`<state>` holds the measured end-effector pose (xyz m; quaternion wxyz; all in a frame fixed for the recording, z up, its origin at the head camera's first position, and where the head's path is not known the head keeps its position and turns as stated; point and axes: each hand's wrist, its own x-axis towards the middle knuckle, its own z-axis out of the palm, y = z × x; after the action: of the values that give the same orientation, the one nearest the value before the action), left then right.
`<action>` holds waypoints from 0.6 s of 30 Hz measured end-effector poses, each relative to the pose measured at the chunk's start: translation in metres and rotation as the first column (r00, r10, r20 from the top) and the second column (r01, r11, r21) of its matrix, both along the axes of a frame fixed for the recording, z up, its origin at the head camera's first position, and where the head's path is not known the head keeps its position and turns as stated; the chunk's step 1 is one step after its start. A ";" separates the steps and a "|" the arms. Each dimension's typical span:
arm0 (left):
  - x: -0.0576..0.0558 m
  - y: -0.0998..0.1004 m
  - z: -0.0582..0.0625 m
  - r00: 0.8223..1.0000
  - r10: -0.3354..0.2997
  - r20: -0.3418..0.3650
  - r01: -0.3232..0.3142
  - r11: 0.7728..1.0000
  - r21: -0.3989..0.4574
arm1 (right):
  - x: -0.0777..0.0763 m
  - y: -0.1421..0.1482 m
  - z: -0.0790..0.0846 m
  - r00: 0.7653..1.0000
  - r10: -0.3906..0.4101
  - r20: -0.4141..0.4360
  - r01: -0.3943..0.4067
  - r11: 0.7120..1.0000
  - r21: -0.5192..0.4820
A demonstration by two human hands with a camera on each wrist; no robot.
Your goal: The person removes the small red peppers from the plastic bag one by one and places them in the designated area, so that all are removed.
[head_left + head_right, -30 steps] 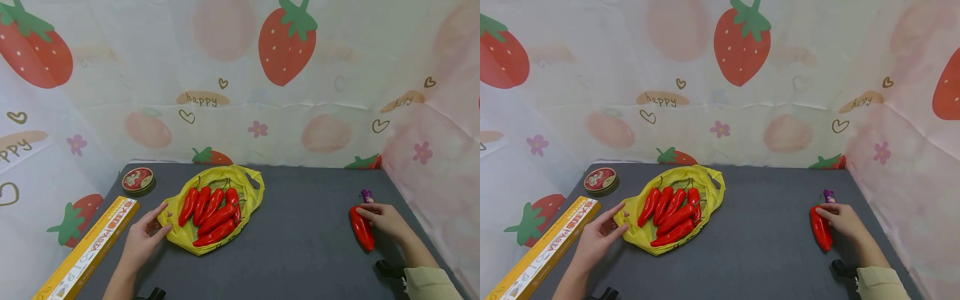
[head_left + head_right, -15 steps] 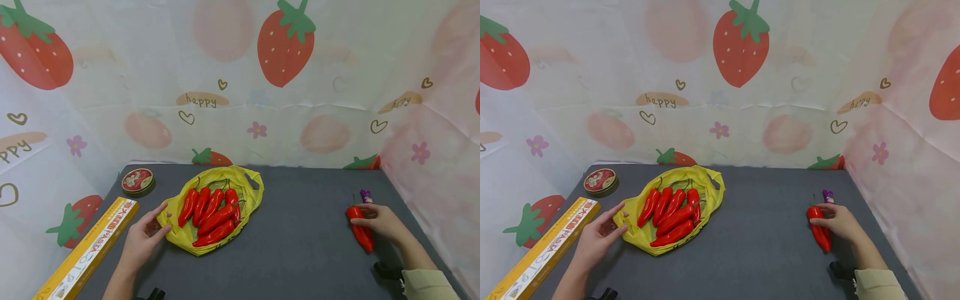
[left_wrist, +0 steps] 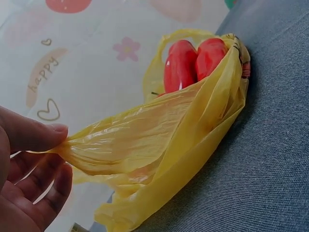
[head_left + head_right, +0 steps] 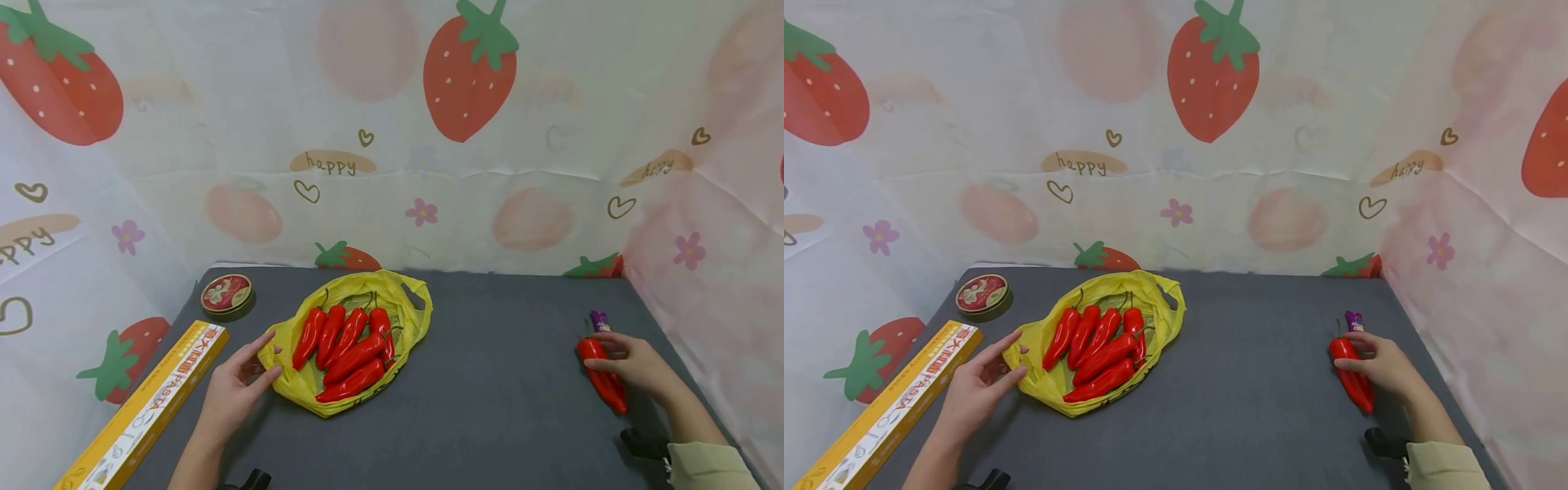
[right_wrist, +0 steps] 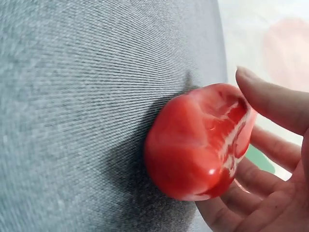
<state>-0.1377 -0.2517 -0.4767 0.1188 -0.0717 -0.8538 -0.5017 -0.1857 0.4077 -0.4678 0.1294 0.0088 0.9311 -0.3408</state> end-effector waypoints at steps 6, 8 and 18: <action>-0.001 0.001 0.001 1.000 0.004 0.001 -0.004 1.000 0.002 | 0.003 0.002 0.006 0.998 0.020 -0.058 -0.021 0.999 -0.024; -0.001 0.001 0.000 1.000 0.010 0.006 -0.010 1.000 0.001 | 0.004 0.003 0.010 0.996 0.017 -0.085 -0.019 1.000 -0.025; -0.001 0.000 0.001 1.000 0.020 0.009 -0.020 1.000 0.009 | 0.005 -0.027 0.045 0.974 0.017 -0.228 -0.030 0.998 -0.054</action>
<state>-0.1383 -0.2520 -0.4758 0.1204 -0.0602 -0.8526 -0.5049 -0.1802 0.3810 -0.4226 0.0262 -0.0448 0.9298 -0.3645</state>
